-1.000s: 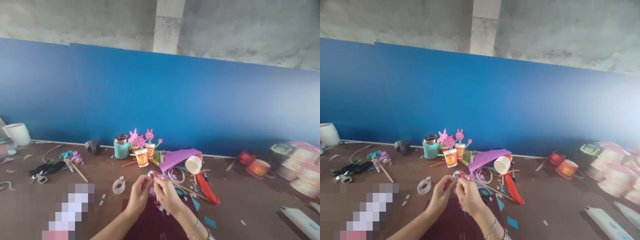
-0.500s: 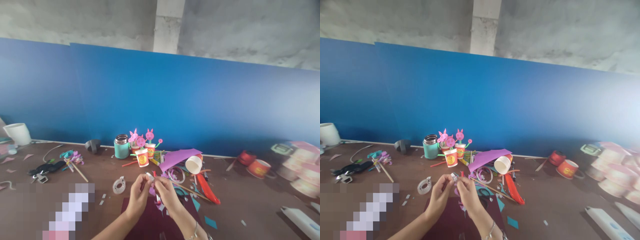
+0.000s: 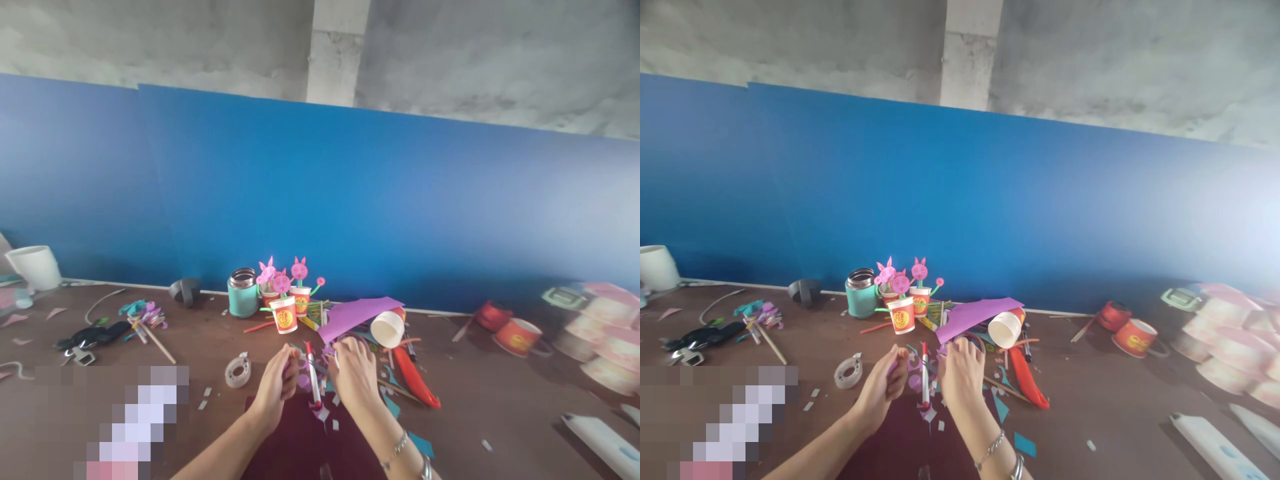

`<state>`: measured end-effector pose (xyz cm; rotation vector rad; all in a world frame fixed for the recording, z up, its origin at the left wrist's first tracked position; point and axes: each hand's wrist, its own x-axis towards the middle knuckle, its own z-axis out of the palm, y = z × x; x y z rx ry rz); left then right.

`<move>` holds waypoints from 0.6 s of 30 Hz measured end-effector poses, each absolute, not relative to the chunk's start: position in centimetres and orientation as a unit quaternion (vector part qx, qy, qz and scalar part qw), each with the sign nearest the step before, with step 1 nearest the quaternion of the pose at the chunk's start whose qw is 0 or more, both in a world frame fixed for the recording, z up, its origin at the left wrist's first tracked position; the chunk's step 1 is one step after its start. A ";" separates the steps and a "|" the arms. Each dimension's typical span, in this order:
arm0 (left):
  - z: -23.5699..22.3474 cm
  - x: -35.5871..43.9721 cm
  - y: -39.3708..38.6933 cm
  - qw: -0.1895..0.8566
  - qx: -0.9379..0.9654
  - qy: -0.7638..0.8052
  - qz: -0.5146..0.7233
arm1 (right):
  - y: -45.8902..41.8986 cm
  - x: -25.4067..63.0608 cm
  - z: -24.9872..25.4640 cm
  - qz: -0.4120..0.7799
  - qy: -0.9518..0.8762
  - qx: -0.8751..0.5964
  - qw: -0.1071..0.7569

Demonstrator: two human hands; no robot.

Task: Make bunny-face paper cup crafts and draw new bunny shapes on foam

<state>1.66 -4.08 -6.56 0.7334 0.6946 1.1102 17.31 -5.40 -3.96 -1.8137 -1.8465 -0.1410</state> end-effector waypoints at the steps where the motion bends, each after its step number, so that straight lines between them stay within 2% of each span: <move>1: -6.6 1.7 -4.1 0.737 0.333 0.311 0.499 | -5.4 16.9 -3.8 -0.015 -0.696 -0.645 0.314; 4: -6.8 1.7 -4.2 0.745 0.342 0.302 0.487 | -5.4 15.8 -3.6 0.122 -0.702 -0.566 0.416; 7: -7.0 1.7 -4.4 0.748 0.355 0.303 0.472 | -5.4 15.1 -3.6 0.146 -0.697 -0.531 0.459; 13: -6.6 1.4 -4.2 0.751 0.327 0.298 0.491 | -7.2 14.3 -3.1 -0.017 -0.764 -0.487 0.423; 18: -6.3 1.2 -4.3 0.756 0.329 0.315 0.470 | -7.6 13.5 -2.7 0.126 -0.751 -0.469 0.447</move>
